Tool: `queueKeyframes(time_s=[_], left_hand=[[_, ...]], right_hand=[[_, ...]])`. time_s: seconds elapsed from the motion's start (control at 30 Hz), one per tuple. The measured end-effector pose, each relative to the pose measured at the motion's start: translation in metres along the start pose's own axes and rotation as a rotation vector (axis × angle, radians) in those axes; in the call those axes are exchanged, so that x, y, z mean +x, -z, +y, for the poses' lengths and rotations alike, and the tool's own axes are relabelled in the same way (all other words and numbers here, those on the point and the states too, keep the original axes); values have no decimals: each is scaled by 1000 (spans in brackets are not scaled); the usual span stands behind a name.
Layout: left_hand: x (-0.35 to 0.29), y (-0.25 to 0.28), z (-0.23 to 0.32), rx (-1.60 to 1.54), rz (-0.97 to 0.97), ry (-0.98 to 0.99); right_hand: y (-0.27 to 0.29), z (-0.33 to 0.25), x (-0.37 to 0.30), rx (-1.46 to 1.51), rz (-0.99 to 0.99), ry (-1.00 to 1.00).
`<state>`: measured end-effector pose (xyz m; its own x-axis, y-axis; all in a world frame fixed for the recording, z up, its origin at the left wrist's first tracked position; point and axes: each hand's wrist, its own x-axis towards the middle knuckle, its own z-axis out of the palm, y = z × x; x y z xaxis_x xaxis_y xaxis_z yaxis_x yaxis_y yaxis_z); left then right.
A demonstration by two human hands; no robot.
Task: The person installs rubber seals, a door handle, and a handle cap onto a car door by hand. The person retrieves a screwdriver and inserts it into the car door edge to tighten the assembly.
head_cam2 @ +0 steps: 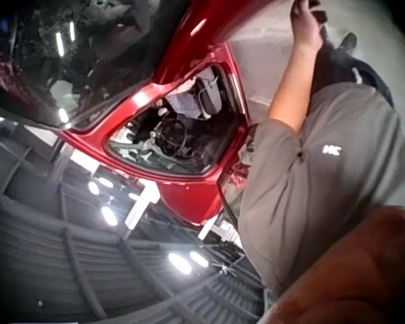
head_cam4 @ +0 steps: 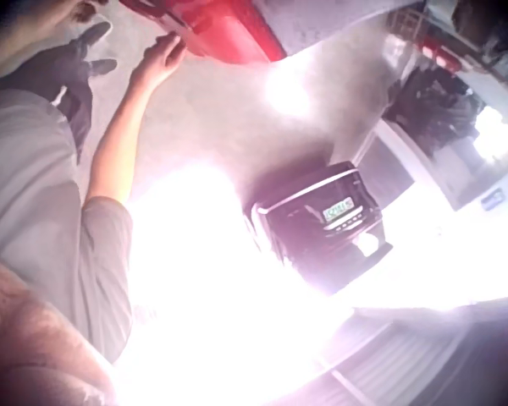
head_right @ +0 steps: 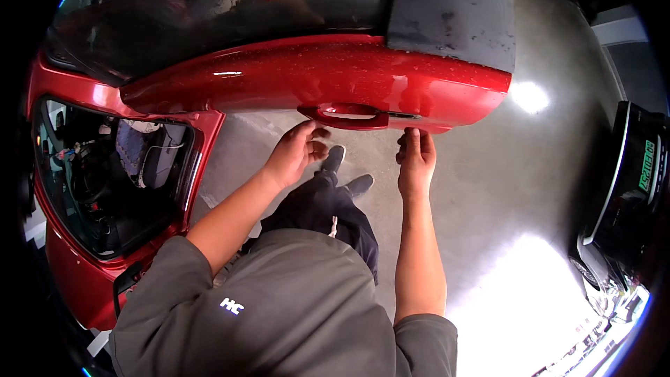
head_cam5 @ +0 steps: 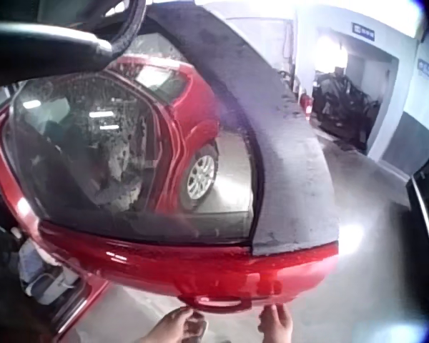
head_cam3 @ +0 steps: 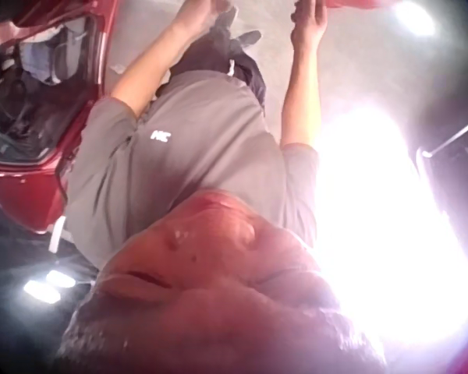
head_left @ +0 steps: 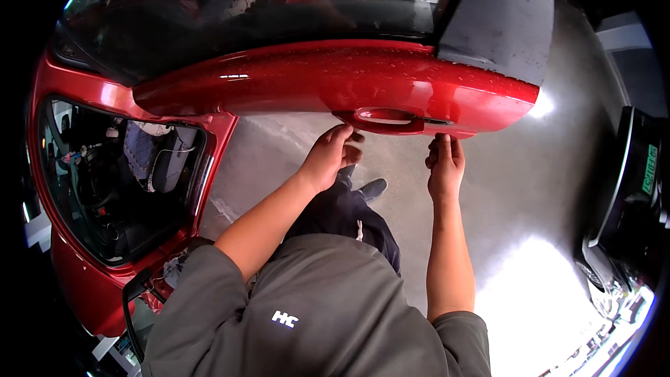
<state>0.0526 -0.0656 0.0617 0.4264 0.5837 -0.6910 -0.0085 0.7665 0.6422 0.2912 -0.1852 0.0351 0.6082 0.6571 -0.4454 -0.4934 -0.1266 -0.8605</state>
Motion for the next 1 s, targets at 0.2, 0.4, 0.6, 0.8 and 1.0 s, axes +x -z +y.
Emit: queueKeyframes(time_s=[0.2,0.4,0.6,0.8,1.0], left_hand=[[25,-3,5,-275,-25,89],[29,-22,1,-300,98,62],[26,-48,1,-272,209,28],[25,-55,-34,-130,331,-145],[27,-72,-145,396,459,-13]], right_hand=[[36,27,-42,-390,35,-184],[112,52,-78,-512,126,-374],[236,65,-106,-671,247,-534],[360,37,-82,-657,221,-626],[474,-31,12,-707,186,-634]])
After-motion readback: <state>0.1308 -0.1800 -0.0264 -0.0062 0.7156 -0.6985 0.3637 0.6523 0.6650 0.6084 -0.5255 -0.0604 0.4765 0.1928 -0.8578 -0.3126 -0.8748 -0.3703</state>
